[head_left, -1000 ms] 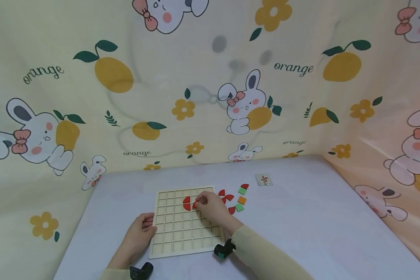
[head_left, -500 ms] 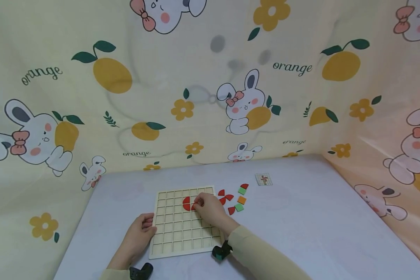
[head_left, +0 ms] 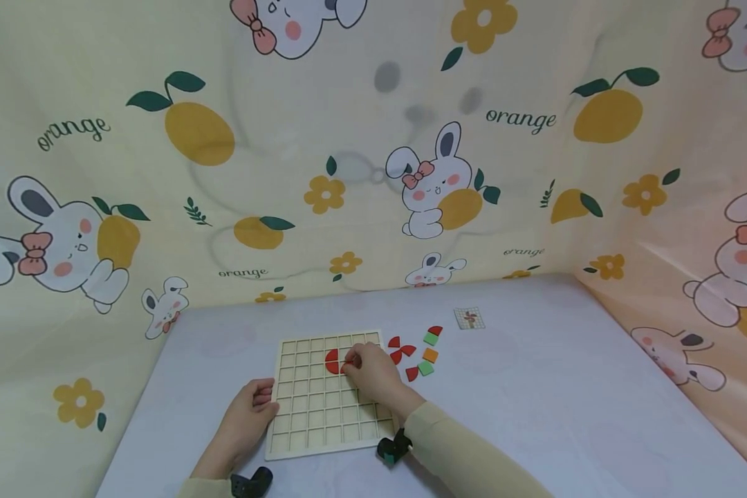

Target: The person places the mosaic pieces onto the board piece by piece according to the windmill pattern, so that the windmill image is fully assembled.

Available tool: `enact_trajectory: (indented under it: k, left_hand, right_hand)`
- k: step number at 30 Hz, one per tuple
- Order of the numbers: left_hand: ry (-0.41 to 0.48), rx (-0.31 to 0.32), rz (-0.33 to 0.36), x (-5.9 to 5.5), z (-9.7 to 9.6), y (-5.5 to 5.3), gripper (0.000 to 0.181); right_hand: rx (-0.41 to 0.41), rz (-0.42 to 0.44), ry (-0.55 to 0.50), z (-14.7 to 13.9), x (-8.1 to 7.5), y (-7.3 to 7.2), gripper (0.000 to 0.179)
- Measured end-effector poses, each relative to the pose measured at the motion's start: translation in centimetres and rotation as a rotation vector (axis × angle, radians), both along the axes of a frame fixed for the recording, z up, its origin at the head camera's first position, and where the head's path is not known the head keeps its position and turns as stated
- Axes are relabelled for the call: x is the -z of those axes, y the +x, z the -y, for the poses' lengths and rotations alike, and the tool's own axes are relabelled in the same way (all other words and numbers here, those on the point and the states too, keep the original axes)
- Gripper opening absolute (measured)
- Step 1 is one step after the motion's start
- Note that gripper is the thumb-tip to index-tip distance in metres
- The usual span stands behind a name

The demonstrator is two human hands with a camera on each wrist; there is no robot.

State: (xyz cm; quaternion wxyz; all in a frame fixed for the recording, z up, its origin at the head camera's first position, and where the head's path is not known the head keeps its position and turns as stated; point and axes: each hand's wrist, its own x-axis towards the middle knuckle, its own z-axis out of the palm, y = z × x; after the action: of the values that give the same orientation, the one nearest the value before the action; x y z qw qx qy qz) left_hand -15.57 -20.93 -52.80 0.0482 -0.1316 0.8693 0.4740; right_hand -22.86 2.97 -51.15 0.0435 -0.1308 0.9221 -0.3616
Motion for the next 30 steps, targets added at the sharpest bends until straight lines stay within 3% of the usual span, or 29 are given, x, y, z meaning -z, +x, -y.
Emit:
enact_trajectory:
  k: [8, 17, 30]
  left_hand:
    - [-0.004, -0.005, -0.01, 0.0, -0.1, -0.1, 0.049]
    - [0.008, -0.009, 0.023, 0.0, -0.1, 0.0, 0.049]
    - [-0.001, 0.005, 0.015, -0.1, -0.1, 0.1, 0.05]
  right_hand:
    - [-0.051, 0.003, 0.056, -0.3, -0.3, -0.1, 0.007]
    - [-0.048, 0.034, 0.068, -0.6, -0.3, 0.1, 0.012]
    - [-0.004, 0.11, -0.091, -4.3, -0.9, 1.0, 0.033]
